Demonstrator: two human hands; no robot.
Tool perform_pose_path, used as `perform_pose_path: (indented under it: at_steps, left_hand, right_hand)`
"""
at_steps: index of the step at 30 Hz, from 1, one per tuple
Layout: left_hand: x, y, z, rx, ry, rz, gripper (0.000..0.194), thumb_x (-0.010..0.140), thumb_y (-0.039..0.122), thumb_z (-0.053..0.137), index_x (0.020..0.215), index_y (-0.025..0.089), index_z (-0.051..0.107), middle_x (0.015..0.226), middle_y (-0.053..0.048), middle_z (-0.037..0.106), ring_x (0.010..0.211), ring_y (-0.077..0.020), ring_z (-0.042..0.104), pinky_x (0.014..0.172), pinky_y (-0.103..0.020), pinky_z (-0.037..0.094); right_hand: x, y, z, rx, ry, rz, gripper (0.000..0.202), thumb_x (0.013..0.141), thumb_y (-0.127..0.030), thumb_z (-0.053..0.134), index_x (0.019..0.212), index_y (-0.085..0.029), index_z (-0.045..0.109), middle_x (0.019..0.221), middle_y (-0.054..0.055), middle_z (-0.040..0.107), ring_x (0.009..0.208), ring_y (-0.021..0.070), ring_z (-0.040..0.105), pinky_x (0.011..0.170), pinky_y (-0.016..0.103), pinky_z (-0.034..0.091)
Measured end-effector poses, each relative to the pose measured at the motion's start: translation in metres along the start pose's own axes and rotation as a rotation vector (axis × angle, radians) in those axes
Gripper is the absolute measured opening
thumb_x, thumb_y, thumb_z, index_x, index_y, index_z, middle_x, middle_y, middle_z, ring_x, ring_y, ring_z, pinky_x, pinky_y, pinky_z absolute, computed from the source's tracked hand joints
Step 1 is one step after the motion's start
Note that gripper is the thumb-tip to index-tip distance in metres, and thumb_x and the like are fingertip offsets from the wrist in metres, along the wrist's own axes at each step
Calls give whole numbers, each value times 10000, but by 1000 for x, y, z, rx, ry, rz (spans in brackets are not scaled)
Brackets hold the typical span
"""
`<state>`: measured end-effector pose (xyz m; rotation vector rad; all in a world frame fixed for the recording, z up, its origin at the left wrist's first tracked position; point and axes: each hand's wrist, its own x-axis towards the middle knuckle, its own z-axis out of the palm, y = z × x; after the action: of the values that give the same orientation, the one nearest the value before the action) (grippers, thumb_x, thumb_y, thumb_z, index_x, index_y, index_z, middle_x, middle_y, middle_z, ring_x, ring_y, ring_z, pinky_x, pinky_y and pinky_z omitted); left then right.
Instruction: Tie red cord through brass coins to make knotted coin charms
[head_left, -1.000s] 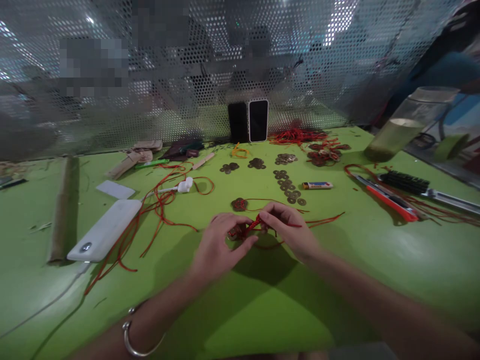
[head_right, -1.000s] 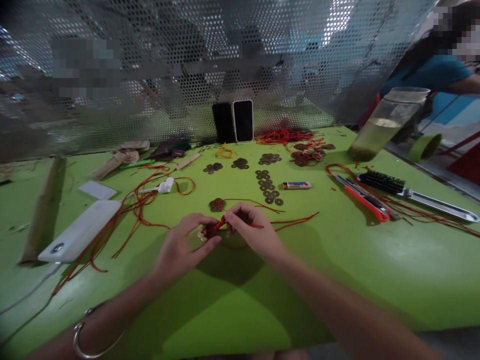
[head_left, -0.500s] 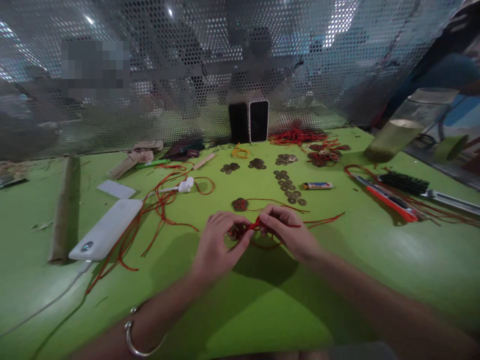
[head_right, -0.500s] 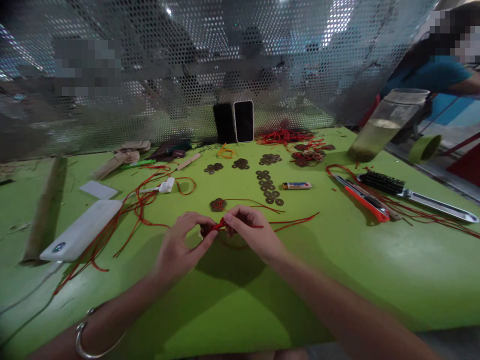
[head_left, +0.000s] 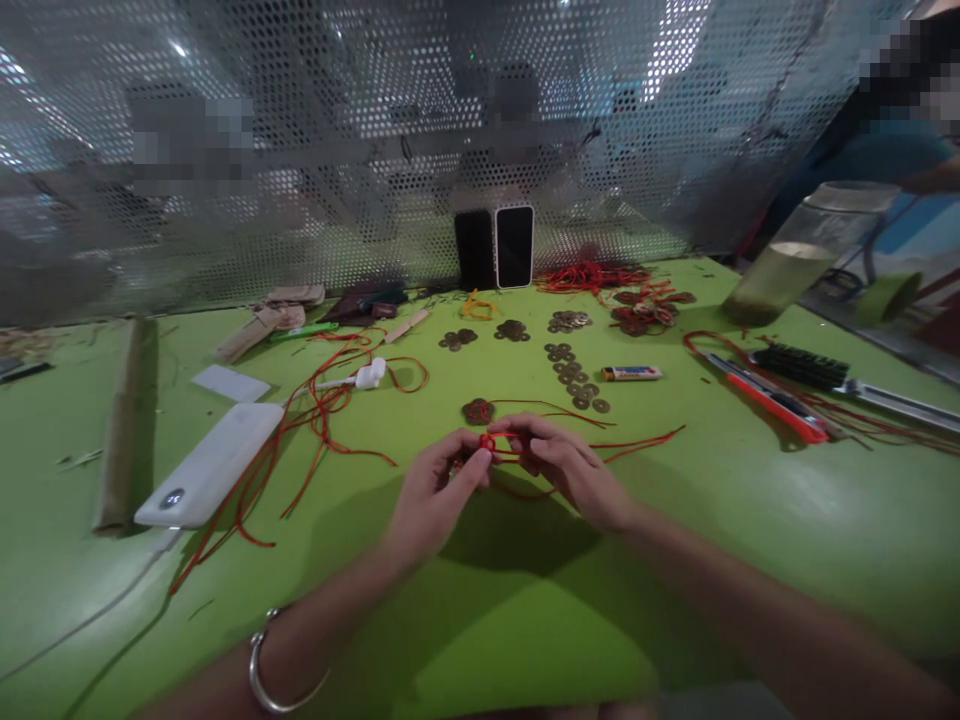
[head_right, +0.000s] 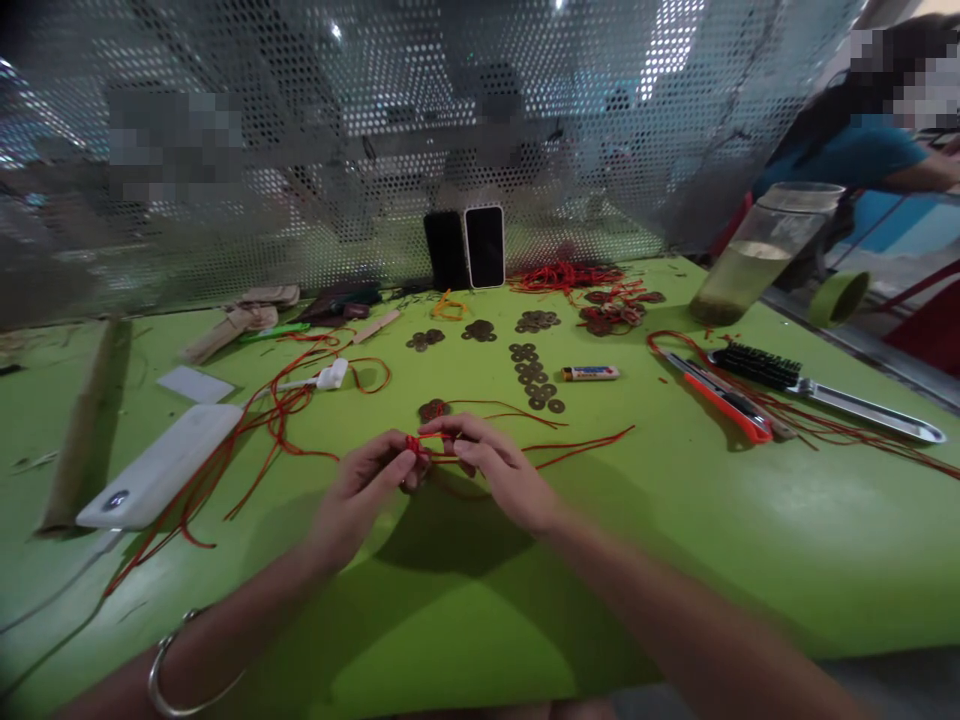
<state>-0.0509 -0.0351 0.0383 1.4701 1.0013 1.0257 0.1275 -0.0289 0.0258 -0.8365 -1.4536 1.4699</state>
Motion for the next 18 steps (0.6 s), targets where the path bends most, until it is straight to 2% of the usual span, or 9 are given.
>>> perform_pose_path:
  at_steps: [6,9,12,14,18]
  left_hand:
    - [1,3,0,-373,87,-126,197,741,354,703,729,171,629,576,42,470,526,-59,394,476,-166,299]
    - [2,4,0,-397,99,-140,207,722,348,719,689,162,634,576,38,486,527,-57,406,466,-163,300]
    - [4,2,-1,-254,88,-107,192,747,362,684,758,172,664,636,13,579,540,-75,462,483,-185,343]
    - [5,1,-2,-43,88,-32,183,782,348,641,840,178,675,737,-17,646,618,-113,535,564,-222,413]
    - [5,1,-5,464,95,239,142,831,256,562,903,171,651,814,-37,657,749,-158,566,691,-285,440]
  right_hand:
    - [5,1,3,-283,79,7,215,911,-349,424,894,-202,580,812,17,568,769,149,516,678,249,405]
    - [5,0,7,-478,2,-7,245,920,-317,411,795,-177,568,744,19,569,700,144,509,635,248,393]
    - [2,-2,13,-591,-147,-26,240,921,-257,409,798,-162,591,740,24,600,658,131,523,629,243,390]
    - [0,-3,16,-616,-206,-83,254,921,-241,404,785,-158,602,728,22,601,648,123,530,629,236,389]
    - [-5,-9,15,-599,-125,-196,297,925,-261,407,707,-161,583,624,-7,543,586,101,492,582,216,364]
